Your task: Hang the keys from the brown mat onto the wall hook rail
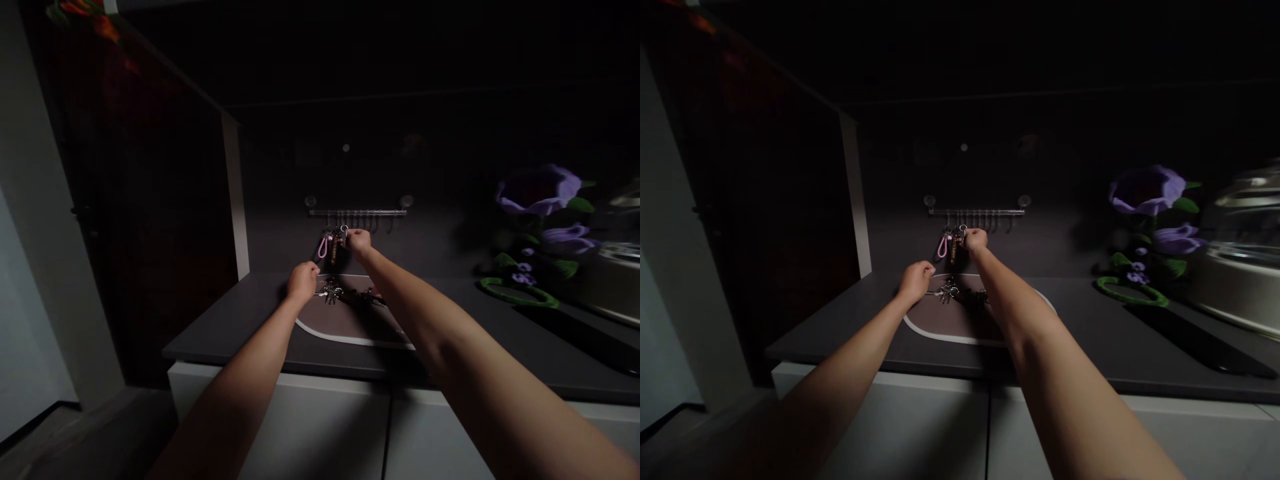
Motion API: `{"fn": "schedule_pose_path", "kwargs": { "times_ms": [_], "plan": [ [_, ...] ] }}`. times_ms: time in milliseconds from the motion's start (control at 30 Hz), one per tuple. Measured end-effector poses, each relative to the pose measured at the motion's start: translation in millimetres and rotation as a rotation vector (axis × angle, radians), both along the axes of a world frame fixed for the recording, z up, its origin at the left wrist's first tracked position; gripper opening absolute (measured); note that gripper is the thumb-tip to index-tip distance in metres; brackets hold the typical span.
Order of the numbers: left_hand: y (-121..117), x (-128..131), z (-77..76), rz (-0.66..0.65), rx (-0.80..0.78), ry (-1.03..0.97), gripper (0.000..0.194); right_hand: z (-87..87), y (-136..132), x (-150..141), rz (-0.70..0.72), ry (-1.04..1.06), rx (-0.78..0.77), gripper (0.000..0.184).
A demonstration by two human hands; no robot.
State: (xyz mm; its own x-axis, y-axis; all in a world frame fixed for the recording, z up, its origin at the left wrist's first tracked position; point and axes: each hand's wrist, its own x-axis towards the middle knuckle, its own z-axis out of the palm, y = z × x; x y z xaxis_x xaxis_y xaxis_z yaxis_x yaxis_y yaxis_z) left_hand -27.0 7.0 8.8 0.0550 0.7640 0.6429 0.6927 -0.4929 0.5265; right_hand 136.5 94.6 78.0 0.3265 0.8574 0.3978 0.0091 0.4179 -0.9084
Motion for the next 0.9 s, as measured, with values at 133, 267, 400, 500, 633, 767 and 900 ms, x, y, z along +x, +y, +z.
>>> {"fn": "schedule_pose_path", "kwargs": {
  "times_ms": [133,267,400,500,633,767,900],
  "plan": [
    [3,0,-1.1,0.003,-0.019,-0.032,0.014,0.8,-7,-3,0.040,0.100,-0.058,0.007],
    [6,-1,-3.3,-0.024,-0.011,-0.080,0.013,-1.2,-12,-4,0.058,0.105,-0.092,0.011],
    [7,-2,-3.3,-0.028,-0.031,-0.118,0.013,-5.7,-20,-2,0.055,0.112,-0.117,0.012],
    [6,-3,-2.3,-0.043,-0.052,-0.140,0.014,-8.5,-28,-1,0.041,0.111,-0.136,0.013],
    [6,-4,-1.3,-0.054,-0.073,-0.167,0.013,-12.2,-41,0,0.050,0.096,-0.162,0.016],
    [7,-6,-1.0,-0.069,-0.096,-0.169,0.014,-16.2,-57,-1,0.091,0.089,-0.165,0.017],
    [7,-7,-1.3,-0.094,-0.126,-0.152,0.012,-17.4,-79,-3,0.164,0.071,-0.189,0.013]
  ]
}}
